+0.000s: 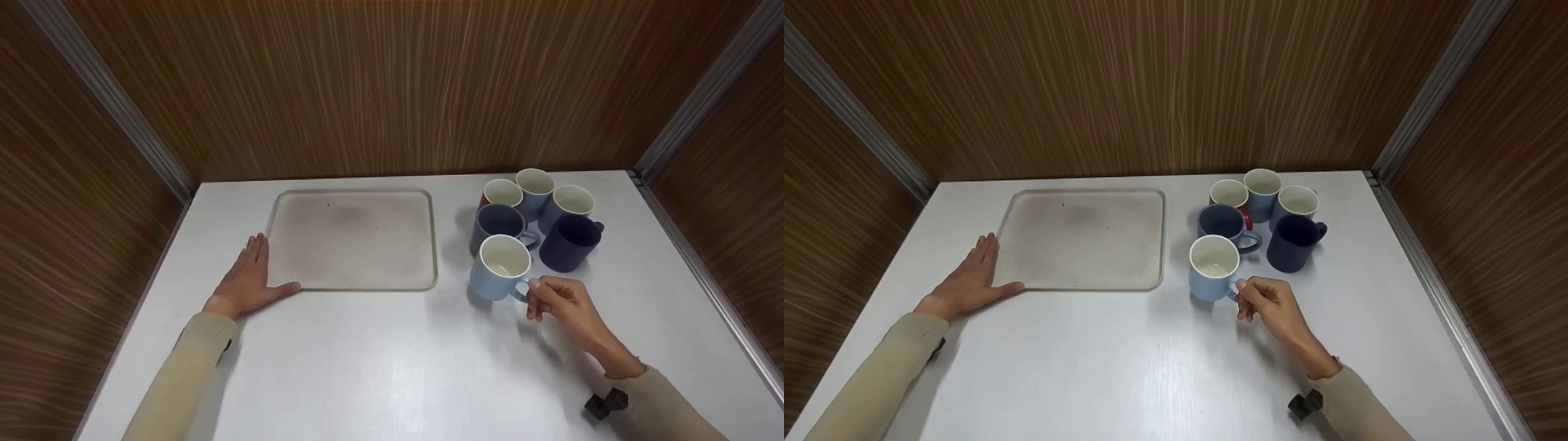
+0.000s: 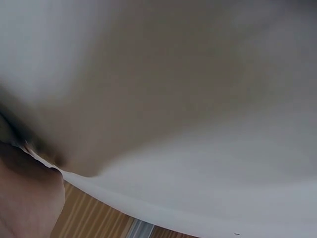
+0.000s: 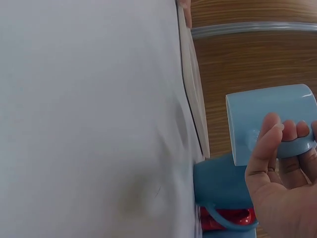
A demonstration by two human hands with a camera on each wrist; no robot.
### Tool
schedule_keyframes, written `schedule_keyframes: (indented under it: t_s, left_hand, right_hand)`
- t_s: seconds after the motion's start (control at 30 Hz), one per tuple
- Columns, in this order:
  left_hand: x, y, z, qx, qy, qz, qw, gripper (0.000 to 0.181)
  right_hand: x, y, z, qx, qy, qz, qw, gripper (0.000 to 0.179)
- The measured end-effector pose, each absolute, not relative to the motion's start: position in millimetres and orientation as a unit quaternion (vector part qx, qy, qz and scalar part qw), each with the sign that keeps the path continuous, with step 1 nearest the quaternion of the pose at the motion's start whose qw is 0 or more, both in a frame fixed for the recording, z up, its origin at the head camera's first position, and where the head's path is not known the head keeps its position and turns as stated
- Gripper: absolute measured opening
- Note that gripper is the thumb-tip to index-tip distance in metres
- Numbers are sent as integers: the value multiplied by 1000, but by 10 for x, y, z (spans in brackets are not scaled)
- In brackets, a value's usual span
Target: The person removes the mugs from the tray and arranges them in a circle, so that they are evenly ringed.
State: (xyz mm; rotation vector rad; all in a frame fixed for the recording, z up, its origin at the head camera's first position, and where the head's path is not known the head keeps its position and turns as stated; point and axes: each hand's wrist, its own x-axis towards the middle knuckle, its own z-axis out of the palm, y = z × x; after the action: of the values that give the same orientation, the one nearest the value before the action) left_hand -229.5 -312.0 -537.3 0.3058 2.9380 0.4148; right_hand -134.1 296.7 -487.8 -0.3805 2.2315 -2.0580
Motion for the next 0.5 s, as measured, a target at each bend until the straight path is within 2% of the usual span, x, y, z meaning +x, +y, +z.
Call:
schedule_keyframes:
  t_s: [0.5]
  left_hand:
    - [-2299, -3101, -5360, 110, 981, 129, 90, 141]
  right_hand:
    - [-1260, 3261, -4977, -87, 764, -637, 61, 41]
